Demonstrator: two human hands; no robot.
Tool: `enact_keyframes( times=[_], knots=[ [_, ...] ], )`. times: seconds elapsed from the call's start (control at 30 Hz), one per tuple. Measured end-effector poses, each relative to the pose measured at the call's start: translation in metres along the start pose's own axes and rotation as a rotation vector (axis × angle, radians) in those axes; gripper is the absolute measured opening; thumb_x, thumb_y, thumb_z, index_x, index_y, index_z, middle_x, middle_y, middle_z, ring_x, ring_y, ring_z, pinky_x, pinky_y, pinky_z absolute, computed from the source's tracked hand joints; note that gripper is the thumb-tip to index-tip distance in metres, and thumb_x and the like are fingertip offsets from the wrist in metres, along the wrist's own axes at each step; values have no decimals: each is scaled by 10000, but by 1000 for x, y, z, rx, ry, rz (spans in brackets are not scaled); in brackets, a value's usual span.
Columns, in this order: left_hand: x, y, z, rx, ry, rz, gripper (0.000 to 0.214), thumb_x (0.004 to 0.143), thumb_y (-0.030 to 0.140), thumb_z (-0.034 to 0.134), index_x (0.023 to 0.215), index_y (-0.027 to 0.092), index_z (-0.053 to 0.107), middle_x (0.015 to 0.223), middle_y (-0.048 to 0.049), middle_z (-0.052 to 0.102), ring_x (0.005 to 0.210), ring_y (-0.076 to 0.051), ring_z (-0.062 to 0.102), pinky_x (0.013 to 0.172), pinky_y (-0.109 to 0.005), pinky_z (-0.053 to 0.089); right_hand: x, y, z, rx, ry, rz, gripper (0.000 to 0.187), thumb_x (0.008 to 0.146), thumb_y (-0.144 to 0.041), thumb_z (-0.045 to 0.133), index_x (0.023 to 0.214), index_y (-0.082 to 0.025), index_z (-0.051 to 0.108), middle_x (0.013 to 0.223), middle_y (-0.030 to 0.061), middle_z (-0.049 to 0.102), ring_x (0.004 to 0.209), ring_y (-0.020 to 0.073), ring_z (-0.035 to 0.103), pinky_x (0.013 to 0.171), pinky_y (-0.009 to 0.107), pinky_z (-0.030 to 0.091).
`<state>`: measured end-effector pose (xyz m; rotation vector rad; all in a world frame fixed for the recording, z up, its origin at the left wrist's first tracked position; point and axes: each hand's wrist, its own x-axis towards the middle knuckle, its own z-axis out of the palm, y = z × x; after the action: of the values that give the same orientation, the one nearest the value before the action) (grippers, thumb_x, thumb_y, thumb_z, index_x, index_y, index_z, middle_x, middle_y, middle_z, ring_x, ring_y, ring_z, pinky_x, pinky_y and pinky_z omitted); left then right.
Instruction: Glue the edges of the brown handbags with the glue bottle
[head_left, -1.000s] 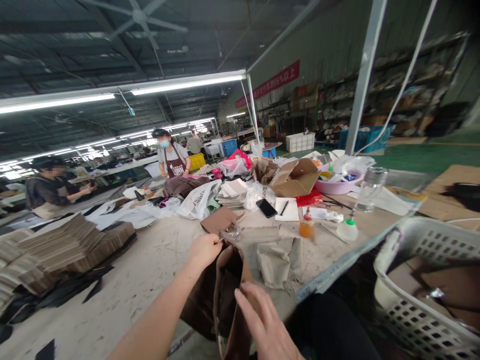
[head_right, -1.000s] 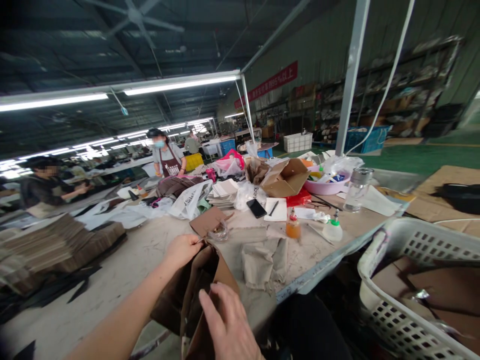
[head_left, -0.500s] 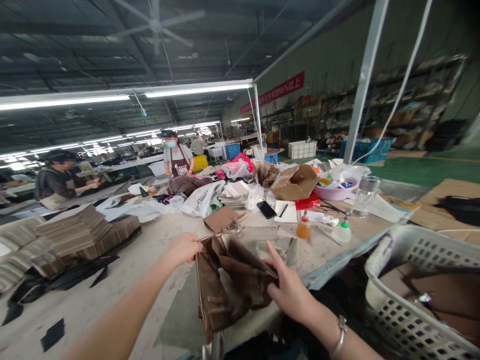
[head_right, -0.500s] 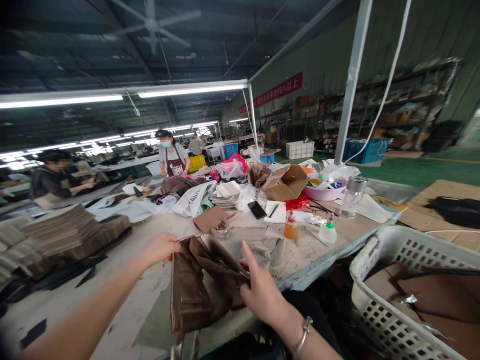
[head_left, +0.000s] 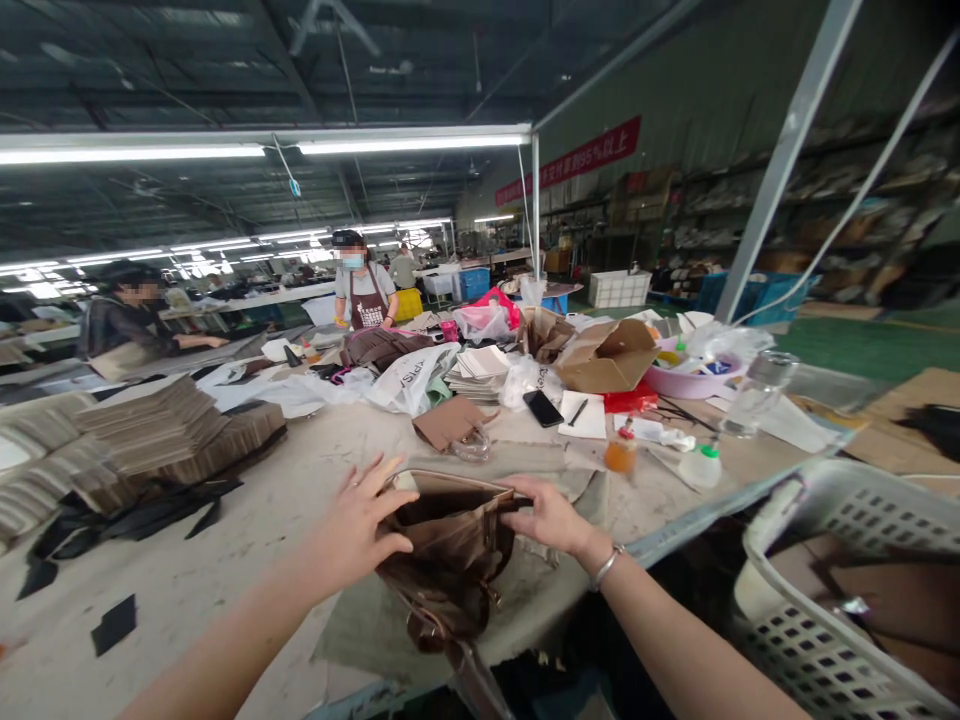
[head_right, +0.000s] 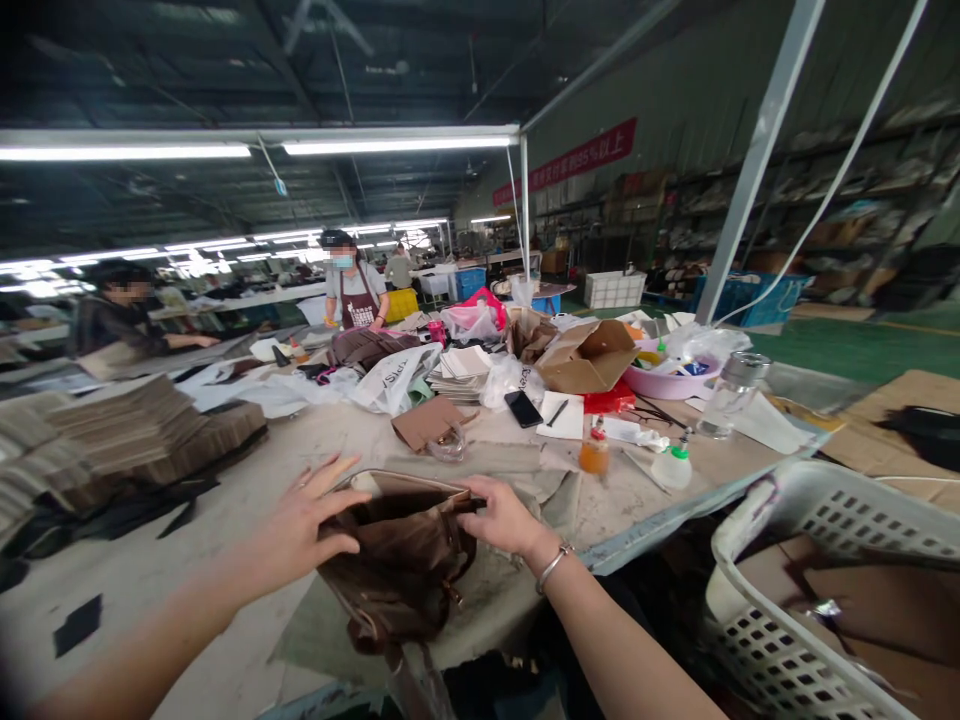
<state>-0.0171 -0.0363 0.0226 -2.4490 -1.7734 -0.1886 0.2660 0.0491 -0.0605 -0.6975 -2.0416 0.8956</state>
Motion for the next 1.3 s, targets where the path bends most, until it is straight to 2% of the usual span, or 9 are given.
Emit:
enact_keyframes(
  times=[0.13,0.27,0.37,0.47,0.73,0.97,1.13,1.2,1.3],
  knots=[
    [22,1,15,-48,-25,95,259,759,444,655,971,298,689,1460,-46,397,1381,-325,232,1107,-564,153,3,-1,-1,3,63,65,411,769,-300,693,1156,-172,634,1060,69,682,972,198,622,883,320,474],
    [37,-7,27,-92,-41,115,185,835,400,574,777,258,677,1380,-38,500,1315,-286,373,1103,-553,167,7,1,0,-23,28,23,236,844,-324,619,1033,-206,697,947,36,707,875,167,639,803,274,484],
    [44,-12,30,-154,-2,122,218,869,346,534,729,228,651,1285,-50,578,1176,-230,524,1094,-470,237,9,2,3,-62,45,3,212,873,-340,580,961,-204,717,872,29,707,808,158,638,738,258,485],
    [49,-13,32,-252,33,92,202,868,303,537,719,206,634,1158,-49,634,982,-182,612,922,-323,425,8,2,5,-117,98,3,233,889,-355,552,930,-198,719,812,33,699,749,159,630,688,259,483],
    [65,-3,36,-389,37,-4,172,824,257,581,666,197,614,868,-30,651,799,-166,605,769,-272,437,2,8,4,-308,134,-10,256,920,-357,489,892,-217,701,740,36,663,717,175,610,671,286,466],
    [69,-4,40,-390,91,3,235,798,246,629,585,186,550,757,0,621,699,-143,562,673,-263,391,8,10,-6,-289,7,-31,283,938,-362,451,997,-221,688,872,65,700,822,205,641,727,312,496],
    [68,-4,41,-422,100,-29,227,778,253,646,577,188,564,752,5,624,690,-138,556,659,-259,382,11,2,-8,-417,10,-8,340,944,-375,421,797,-218,684,727,60,671,715,200,633,671,304,485],
    [68,-3,40,-411,101,-32,232,774,248,648,568,187,560,731,9,619,681,-137,553,644,-254,380,12,-2,-9,-432,-13,10,332,947,-381,410,855,-232,691,769,70,685,750,211,641,692,313,492],
    [69,-2,36,-377,102,-30,236,768,239,653,561,184,554,698,11,604,655,-133,544,617,-248,371,15,-7,-9,-436,-34,29,324,892,-418,520,1149,-254,628,982,80,698,898,240,648,782,341,507]
  ],
)
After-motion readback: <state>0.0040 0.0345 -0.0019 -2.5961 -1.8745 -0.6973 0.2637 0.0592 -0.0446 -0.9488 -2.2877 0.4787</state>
